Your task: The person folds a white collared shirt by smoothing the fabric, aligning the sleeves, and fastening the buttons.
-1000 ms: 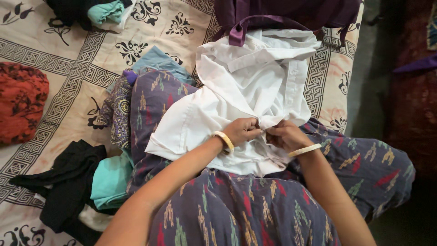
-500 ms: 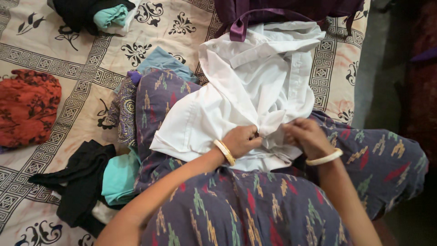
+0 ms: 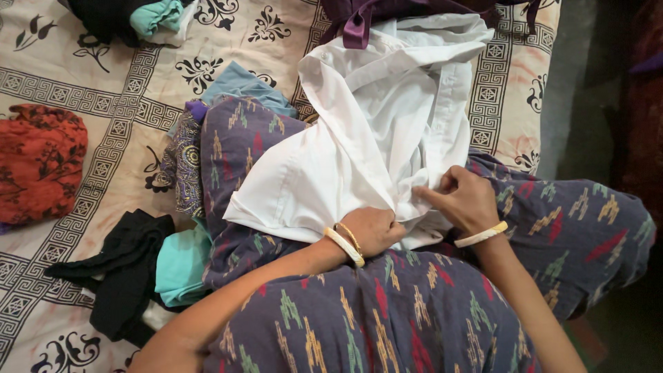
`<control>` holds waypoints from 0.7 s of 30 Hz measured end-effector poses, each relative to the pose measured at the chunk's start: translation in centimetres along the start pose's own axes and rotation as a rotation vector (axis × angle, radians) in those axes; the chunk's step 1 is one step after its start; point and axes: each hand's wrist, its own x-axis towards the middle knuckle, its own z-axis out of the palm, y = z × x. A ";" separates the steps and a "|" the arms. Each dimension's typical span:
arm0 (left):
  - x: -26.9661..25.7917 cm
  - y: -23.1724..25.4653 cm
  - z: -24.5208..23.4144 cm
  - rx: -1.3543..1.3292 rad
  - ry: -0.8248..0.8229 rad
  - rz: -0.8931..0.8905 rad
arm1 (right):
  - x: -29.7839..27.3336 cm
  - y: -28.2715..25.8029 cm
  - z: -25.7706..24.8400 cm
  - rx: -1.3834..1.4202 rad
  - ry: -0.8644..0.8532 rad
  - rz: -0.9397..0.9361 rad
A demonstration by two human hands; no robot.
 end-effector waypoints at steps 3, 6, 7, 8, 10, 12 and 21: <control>-0.2 0.2 0.2 0.039 0.036 0.002 | -0.3 -0.4 -0.2 -0.020 -0.030 -0.015; -0.4 0.5 0.2 0.090 0.057 0.000 | -0.4 -0.2 -0.1 -0.013 -0.008 -0.019; -0.4 0.6 0.2 0.102 0.046 0.003 | -0.4 -0.2 -0.1 -0.043 0.070 -0.041; -0.3 0.7 0.1 0.114 0.035 0.005 | -0.4 -0.1 -0.1 -0.072 0.148 -0.062; -0.1 0.8 -0.1 0.107 -0.005 -0.006 | -0.2 -0.1 0.1 -0.054 0.216 -0.092; 0.1 1.0 -0.2 0.099 -0.044 -0.017 | 0.0 -0.1 0.3 -0.036 0.283 -0.124; -0.3 -0.6 -2.6 -0.180 0.263 -0.122 | 0.4 -0.2 1.5 0.103 0.345 -0.187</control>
